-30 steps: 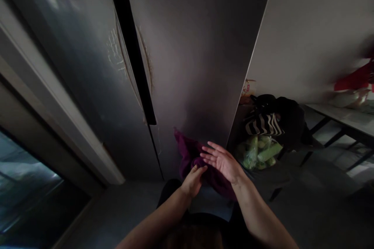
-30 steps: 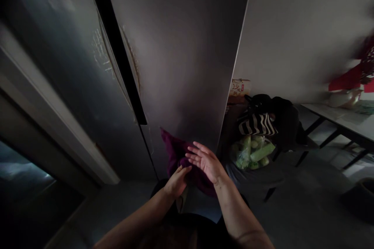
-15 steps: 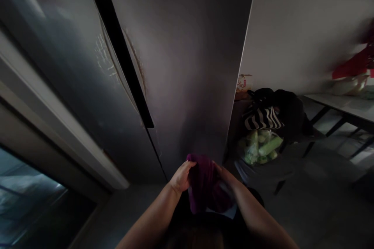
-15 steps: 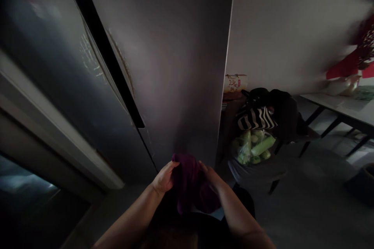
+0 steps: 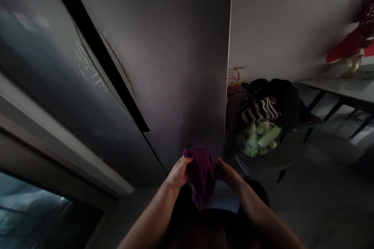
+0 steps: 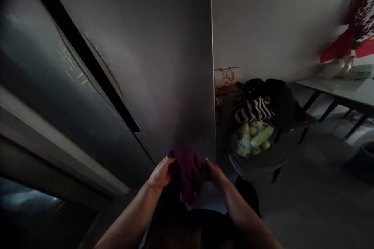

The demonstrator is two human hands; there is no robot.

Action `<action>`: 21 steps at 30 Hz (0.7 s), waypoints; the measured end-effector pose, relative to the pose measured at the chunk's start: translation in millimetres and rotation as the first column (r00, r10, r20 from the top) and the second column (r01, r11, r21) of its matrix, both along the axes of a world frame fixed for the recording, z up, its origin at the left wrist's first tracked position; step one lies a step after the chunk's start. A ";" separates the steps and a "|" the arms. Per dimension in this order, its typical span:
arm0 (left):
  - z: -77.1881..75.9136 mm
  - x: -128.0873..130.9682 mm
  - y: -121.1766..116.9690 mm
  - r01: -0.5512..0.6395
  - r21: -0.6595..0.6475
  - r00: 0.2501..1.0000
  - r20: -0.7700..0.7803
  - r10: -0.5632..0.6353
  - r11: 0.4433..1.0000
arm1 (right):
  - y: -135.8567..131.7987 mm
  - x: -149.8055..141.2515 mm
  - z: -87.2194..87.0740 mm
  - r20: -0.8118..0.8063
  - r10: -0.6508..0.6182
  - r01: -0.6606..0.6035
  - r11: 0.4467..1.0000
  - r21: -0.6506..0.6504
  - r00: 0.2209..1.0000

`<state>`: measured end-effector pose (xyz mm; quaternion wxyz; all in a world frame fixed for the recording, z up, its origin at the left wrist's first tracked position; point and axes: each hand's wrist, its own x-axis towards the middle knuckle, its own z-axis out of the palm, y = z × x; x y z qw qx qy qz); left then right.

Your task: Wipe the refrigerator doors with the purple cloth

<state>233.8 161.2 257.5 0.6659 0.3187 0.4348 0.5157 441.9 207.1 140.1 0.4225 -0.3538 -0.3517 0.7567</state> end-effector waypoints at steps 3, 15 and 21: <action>2.7 -0.8 -1.0 -0.006 -0.001 1.000 -0.026 0.006 1.000 | 7.3 2.8 -1.2 0.017 -0.184 0.183 0.982 0.053 0.983; -0.3 -49.9 14.3 -0.254 0.022 0.942 -0.221 0.252 0.967 | 47.2 104.8 68.3 0.155 -0.338 0.282 0.912 0.299 0.929; -4.5 -63.2 26.0 -0.272 0.232 0.854 -0.390 0.345 0.934 | 53.3 113.9 86.1 0.437 -0.200 -0.040 0.876 0.480 0.877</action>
